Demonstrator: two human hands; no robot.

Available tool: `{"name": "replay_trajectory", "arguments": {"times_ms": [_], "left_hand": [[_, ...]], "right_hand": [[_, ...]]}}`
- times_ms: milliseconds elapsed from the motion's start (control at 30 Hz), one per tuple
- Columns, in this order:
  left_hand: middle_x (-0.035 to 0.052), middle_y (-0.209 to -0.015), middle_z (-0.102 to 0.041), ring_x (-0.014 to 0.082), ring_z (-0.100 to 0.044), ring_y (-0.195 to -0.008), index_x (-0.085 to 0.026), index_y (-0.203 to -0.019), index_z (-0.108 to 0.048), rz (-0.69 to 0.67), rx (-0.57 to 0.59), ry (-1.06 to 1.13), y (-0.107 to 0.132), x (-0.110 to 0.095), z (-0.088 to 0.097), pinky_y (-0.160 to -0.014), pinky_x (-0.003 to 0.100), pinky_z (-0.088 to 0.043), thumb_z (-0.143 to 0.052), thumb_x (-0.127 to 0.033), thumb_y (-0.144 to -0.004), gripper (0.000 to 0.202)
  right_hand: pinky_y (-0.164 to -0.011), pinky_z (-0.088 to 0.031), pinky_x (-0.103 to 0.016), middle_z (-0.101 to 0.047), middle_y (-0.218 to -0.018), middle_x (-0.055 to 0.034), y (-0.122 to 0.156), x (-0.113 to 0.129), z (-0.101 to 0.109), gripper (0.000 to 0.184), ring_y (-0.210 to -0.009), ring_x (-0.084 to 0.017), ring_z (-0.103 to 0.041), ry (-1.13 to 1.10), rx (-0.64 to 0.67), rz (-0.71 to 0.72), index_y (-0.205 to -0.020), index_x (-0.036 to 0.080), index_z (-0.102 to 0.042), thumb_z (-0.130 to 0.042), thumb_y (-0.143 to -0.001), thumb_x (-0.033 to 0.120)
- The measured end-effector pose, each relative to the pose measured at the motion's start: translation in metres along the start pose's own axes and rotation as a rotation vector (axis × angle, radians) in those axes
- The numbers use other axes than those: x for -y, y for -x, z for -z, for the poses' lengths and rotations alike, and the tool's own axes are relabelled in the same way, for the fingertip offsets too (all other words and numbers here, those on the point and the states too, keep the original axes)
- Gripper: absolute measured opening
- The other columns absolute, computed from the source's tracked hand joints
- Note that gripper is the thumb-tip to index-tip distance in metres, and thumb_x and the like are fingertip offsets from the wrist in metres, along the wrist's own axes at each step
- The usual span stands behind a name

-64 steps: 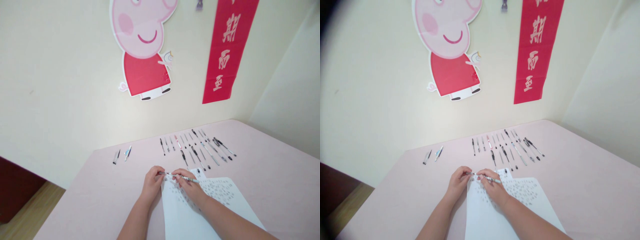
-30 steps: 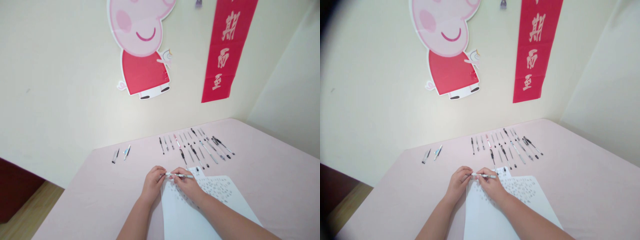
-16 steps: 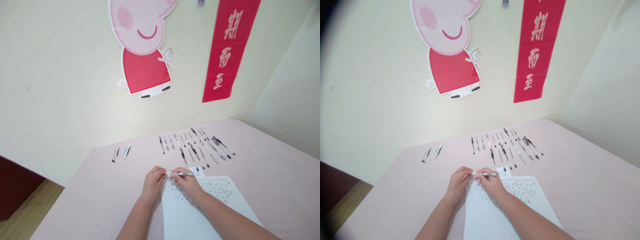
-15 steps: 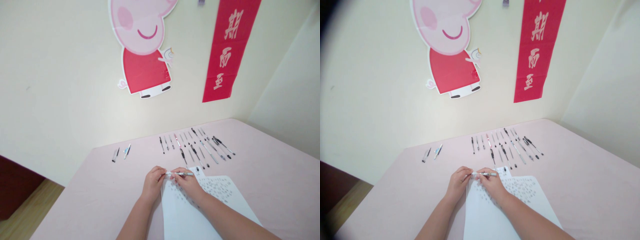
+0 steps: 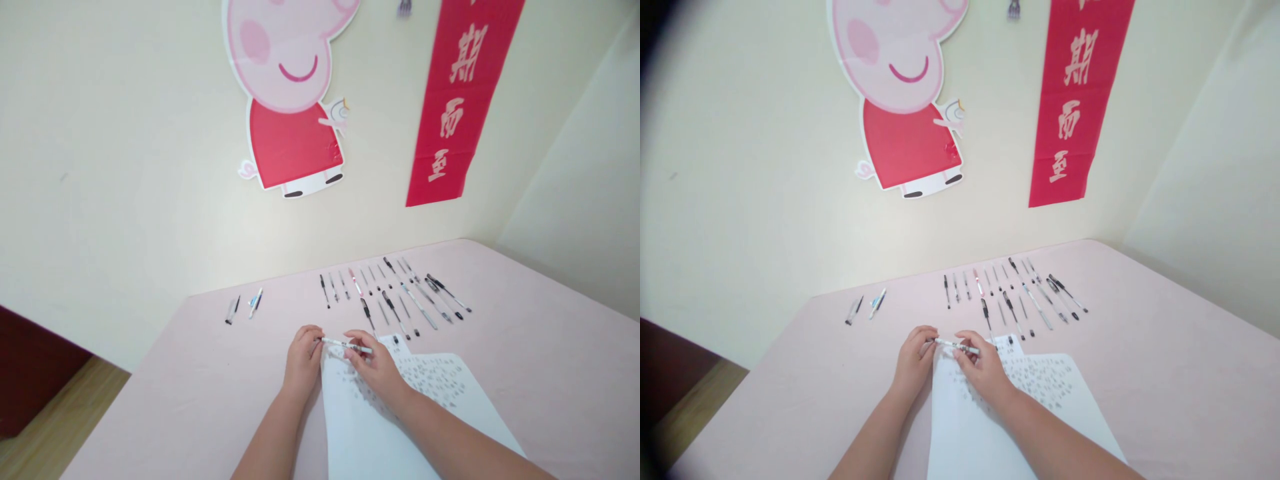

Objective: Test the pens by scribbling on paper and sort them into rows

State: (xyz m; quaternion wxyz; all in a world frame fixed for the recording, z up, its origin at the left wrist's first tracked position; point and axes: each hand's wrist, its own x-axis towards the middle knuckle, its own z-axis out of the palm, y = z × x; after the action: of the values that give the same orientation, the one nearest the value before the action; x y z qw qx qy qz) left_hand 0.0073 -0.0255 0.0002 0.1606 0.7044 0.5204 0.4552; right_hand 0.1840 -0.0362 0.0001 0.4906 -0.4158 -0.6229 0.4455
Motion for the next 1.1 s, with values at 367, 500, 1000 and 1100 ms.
{"name": "replay_trajectory", "arguments": {"times_ms": [367, 500, 1000, 1100], "left_hand": [[0.0064, -0.096, -0.06, 0.0198, -0.058, -0.091, -0.02, -0.085, -0.068, 0.135, -0.158, -0.018, 0.0, 0.023, 0.001, -0.069, 0.032, -0.052, -0.05, -0.016, -0.074, 0.022], [0.0068, -0.099, -0.059, 0.0175, -0.059, -0.089, -0.019, -0.086, -0.068, 0.146, -0.14, 0.02, 0.0, 0.022, 0.0, -0.068, 0.03, -0.053, -0.047, -0.013, -0.075, 0.025], [0.0073, -0.106, -0.055, 0.0133, -0.058, -0.08, -0.02, -0.111, -0.056, 0.159, -0.141, 0.026, 0.003, 0.034, -0.007, -0.066, 0.028, -0.053, -0.049, -0.015, -0.078, 0.034], [0.0073, -0.105, -0.055, 0.0134, -0.058, -0.079, -0.019, -0.107, -0.057, 0.16, -0.124, 0.016, 0.003, 0.034, -0.007, -0.064, 0.028, -0.052, -0.049, -0.013, -0.077, 0.032]], "right_hand": [[-0.07, -0.044, -0.03, -0.067, -0.075, -0.0052, 0.009, 0.011, 0.005, 0.029, -0.071, -0.017, -0.059, 0.195, 0.223, 0.273, -0.097, 0.02, -0.067, -0.041, -0.09, 0.03], [-0.069, -0.043, -0.029, -0.065, -0.077, -0.0045, 0.011, 0.013, 0.002, 0.027, -0.065, -0.015, -0.055, 0.286, 0.337, 0.336, -0.103, 0.022, -0.066, -0.046, -0.087, 0.026], [-0.068, -0.042, -0.03, -0.063, -0.075, -0.0051, 0.006, 0.006, 0.001, 0.021, -0.069, -0.017, -0.055, 0.52, 0.08, 0.244, -0.093, 0.019, -0.067, -0.047, -0.085, 0.024], [-0.068, -0.042, -0.03, -0.063, -0.077, -0.0051, 0.004, 0.002, 0.002, 0.02, -0.073, -0.018, -0.056, 0.597, 0.015, 0.178, -0.091, 0.019, -0.067, -0.048, -0.083, 0.022]]}}
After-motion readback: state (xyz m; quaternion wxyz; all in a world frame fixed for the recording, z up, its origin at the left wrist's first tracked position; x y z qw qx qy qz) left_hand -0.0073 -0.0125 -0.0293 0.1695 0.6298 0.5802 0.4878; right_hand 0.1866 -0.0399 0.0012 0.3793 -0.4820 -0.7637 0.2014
